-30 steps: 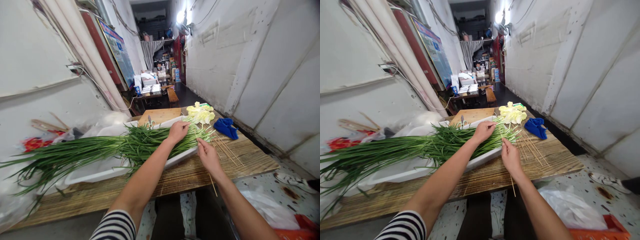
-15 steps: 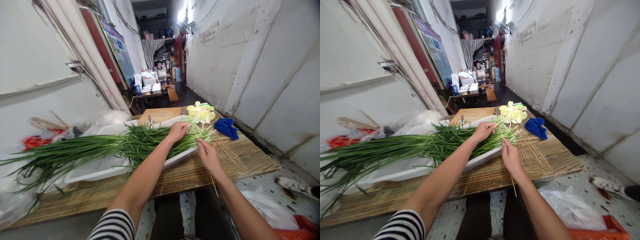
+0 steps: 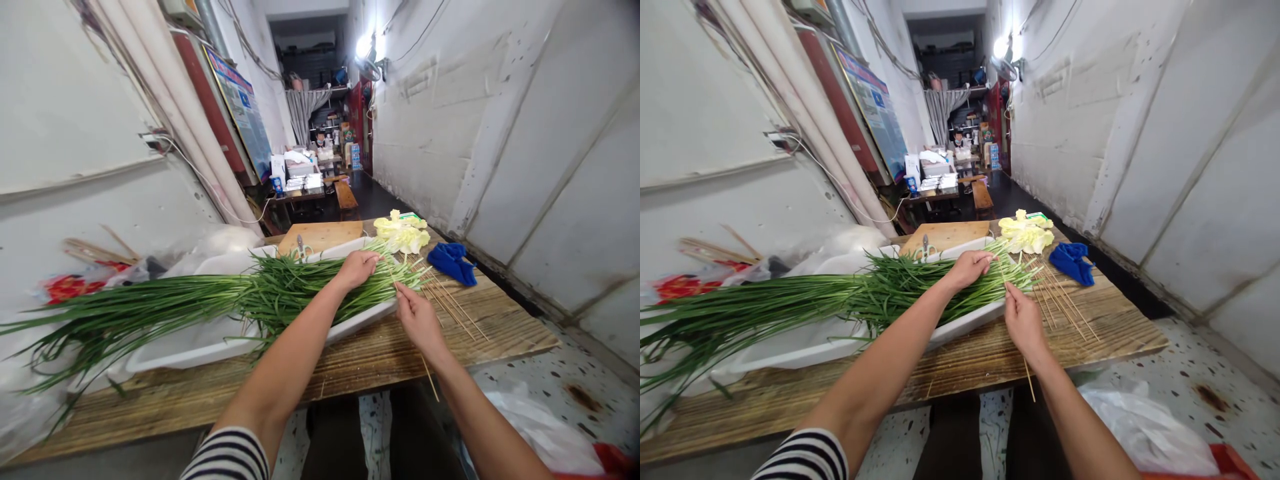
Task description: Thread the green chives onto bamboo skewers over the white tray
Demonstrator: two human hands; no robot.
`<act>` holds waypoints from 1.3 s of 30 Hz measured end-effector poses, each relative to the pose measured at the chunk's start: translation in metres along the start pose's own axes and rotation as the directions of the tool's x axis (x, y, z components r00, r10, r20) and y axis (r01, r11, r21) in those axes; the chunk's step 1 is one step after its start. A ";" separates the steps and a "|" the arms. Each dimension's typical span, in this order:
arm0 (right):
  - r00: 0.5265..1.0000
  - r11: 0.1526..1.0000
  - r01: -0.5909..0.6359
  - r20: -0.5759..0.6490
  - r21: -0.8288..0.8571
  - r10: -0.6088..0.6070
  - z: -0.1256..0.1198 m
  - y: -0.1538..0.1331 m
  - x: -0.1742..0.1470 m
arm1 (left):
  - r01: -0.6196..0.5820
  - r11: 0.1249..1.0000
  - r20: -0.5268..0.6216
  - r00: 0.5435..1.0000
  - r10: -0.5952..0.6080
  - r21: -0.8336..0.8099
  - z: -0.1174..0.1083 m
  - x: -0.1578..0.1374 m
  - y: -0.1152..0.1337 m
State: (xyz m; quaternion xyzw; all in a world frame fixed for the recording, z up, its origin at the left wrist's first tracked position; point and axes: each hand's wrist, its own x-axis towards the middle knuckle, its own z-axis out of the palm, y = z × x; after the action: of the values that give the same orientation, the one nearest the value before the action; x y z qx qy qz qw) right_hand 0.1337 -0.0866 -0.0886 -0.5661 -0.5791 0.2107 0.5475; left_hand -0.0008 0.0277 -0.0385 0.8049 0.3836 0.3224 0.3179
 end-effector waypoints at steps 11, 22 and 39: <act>1.000 1.000 0.004 0.006 0.002 -0.004 0.000 0.003 0.001 | 0.016 1.000 0.058 0.998 -0.015 -0.021 -0.001 -0.001 0.002; 1.000 1.000 0.012 0.012 0.002 -0.012 -0.002 0.003 0.003 | 0.116 0.985 0.070 0.992 -0.108 -0.125 -0.002 -0.002 0.003; 1.000 1.000 0.023 0.006 -0.009 -0.023 -0.003 0.004 0.006 | 0.078 0.990 0.184 0.981 -0.056 -0.114 -0.006 -0.005 0.004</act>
State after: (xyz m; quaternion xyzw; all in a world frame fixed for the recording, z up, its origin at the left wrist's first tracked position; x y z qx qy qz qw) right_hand 0.1391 -0.0810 -0.0884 -0.5610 -0.5882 0.2035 0.5457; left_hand -0.0069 0.0232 -0.0335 0.7966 0.3599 0.2600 0.4102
